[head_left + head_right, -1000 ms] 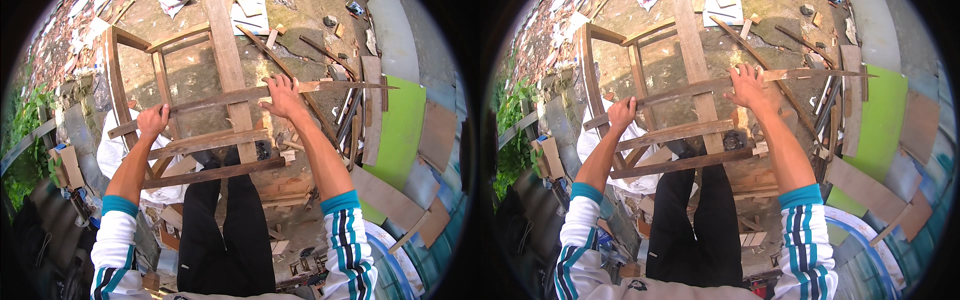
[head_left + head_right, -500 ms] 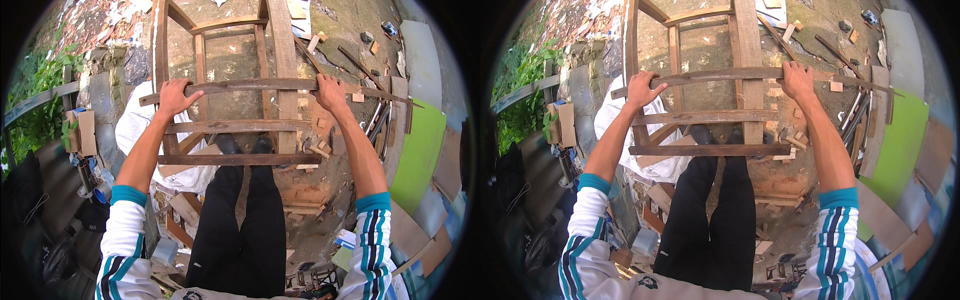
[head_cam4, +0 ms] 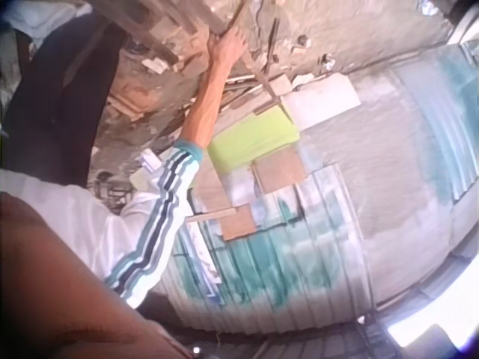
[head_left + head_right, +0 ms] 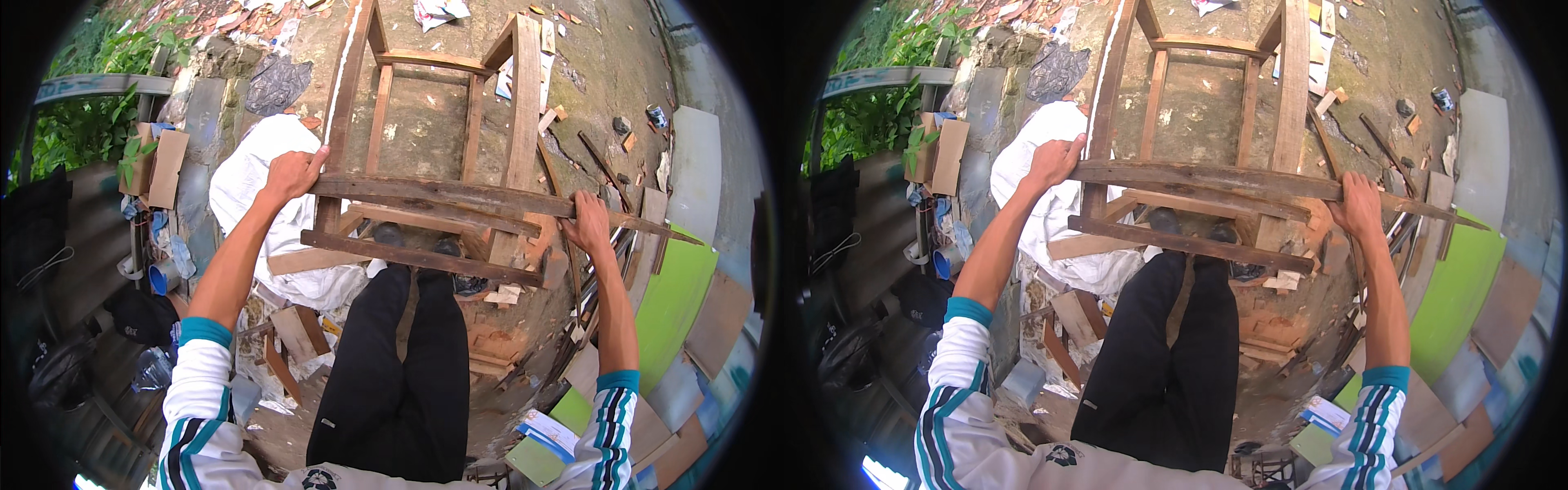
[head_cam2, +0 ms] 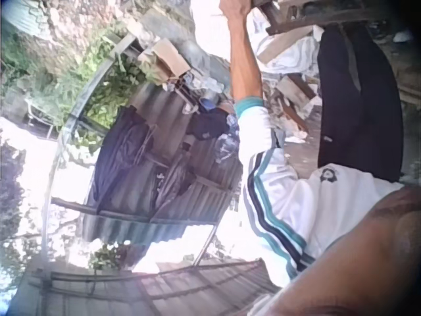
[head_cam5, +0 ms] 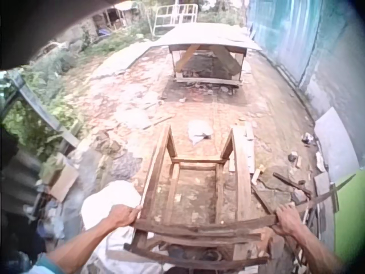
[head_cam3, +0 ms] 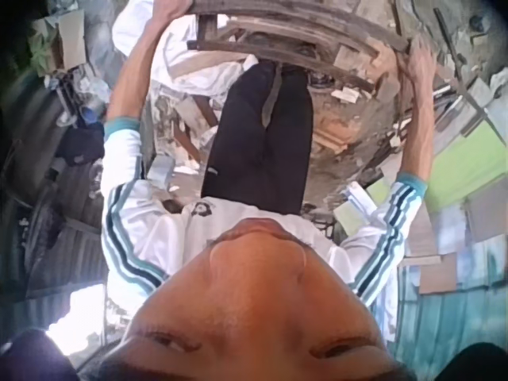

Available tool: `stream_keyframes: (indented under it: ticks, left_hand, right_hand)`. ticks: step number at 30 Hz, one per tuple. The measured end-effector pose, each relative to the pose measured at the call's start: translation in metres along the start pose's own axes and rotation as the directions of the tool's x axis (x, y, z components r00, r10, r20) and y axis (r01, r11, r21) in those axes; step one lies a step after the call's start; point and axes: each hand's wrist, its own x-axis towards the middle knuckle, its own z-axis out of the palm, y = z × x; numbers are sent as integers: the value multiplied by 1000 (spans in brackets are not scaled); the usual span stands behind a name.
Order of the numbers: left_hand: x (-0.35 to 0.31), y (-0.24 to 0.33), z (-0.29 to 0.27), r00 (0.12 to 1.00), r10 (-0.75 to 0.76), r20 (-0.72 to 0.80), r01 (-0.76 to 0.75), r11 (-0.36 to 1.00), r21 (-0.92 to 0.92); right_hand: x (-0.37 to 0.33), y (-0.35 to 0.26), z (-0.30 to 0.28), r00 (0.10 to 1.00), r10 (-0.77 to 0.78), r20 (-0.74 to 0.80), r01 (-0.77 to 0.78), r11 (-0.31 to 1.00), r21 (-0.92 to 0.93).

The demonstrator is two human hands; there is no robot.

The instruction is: The person lifts and inspects a wooden frame, then sits on the ground to use a chisel to carve or shape a piece of wood. They repeatedly adjust the wood and chisel to continue the carving process.

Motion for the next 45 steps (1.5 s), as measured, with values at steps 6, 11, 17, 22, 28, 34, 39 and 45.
stream_keyframes:
  ticks: [6,11,17,22,28,34,39,45]
  left_hand:
    - [-35,-30,6,997,-32,-67,32,999,1]
    - [-51,-50,14,998,-19,57,25,995,-95]
    - [-75,-58,17,928,54,368,48,964,-262]
    - [-90,-48,24,842,36,539,149,944,-296]
    - [-112,-34,38,794,91,601,218,880,-422]
    - [-130,-17,55,891,148,429,38,917,-397]
    - [-151,42,60,946,126,297,-63,975,-212]
    - [-162,66,83,965,59,255,39,931,-363]
  right_hand:
    - [8,-23,11,999,-36,-34,36,999,-1]
    - [5,-21,30,991,-125,-41,125,992,10]
    - [7,-21,23,948,-286,-141,290,957,7]
    - [11,-9,21,924,-335,-184,337,941,-24]
    - [15,0,17,898,-382,-218,381,923,-53]
    - [19,-1,10,959,-254,-125,242,964,-107]
    - [29,1,1,988,-64,-137,34,976,-215]
    - [23,-16,5,816,411,-407,-412,907,88]
